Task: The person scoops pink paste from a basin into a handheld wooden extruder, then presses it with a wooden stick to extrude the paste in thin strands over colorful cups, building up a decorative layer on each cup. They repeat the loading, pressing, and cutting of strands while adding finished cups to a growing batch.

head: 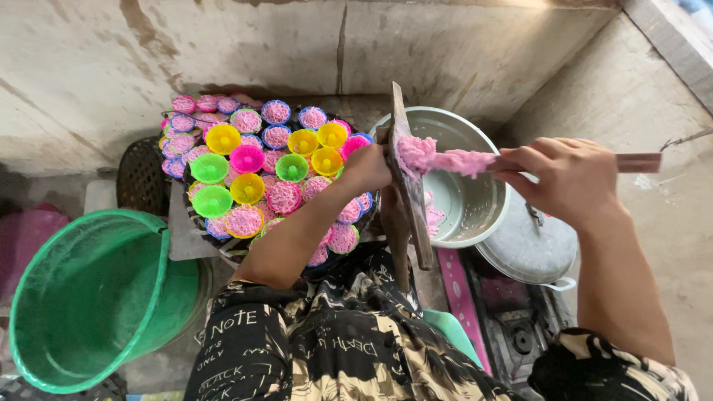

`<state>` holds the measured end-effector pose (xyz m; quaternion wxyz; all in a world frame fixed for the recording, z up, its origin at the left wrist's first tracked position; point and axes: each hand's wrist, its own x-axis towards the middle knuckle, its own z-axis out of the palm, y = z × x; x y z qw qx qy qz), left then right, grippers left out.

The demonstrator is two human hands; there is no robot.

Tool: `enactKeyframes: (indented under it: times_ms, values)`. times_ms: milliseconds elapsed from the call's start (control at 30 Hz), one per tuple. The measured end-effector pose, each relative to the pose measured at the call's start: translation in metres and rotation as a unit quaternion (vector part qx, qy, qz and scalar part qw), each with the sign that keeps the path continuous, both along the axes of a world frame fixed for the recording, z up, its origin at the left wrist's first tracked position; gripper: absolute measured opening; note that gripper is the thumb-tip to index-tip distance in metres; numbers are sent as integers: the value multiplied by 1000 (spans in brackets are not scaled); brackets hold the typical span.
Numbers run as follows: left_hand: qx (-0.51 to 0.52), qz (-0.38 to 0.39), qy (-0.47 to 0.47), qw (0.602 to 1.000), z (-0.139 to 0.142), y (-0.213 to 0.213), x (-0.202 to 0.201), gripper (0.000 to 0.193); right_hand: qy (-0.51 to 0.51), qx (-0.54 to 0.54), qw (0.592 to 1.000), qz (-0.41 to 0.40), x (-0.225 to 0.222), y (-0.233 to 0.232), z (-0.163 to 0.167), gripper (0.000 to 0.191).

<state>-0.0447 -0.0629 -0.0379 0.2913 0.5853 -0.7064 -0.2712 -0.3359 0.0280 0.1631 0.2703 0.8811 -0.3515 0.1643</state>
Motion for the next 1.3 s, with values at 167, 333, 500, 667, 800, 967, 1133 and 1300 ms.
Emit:
enactKeyframes:
  times_ms: [167,333,500,667,800,967,1133,1300]
  values:
    - [-36,-19,70,997,-18,-14,12,36,-46,-15,996,-77,-22,-14,-14,26]
    - [-30,-24,114,993,-21,-13,9,29,-100,109,987,-64,-28,-19,-31,25]
    - [-36,-41,70,996,-14,-2,5,36,-39,120,990,-65,-31,-14,-7,29]
    - [-89,-23,-18,996,0,19,-22,27,89,162,978,-94,8,-15,15,33]
    - [-62,-15,-24,998,8,28,-32,28,181,208,950,-148,43,-15,9,40]
    - [-16,-12,-10,1000,-4,16,-28,29,150,-23,988,21,59,-5,-29,16]
    - [18,-8,-11,1000,-22,-3,-15,32,146,-149,971,113,40,6,-17,16]
    - [27,-7,79,997,-17,-10,0,38,18,-145,989,31,13,18,30,22]
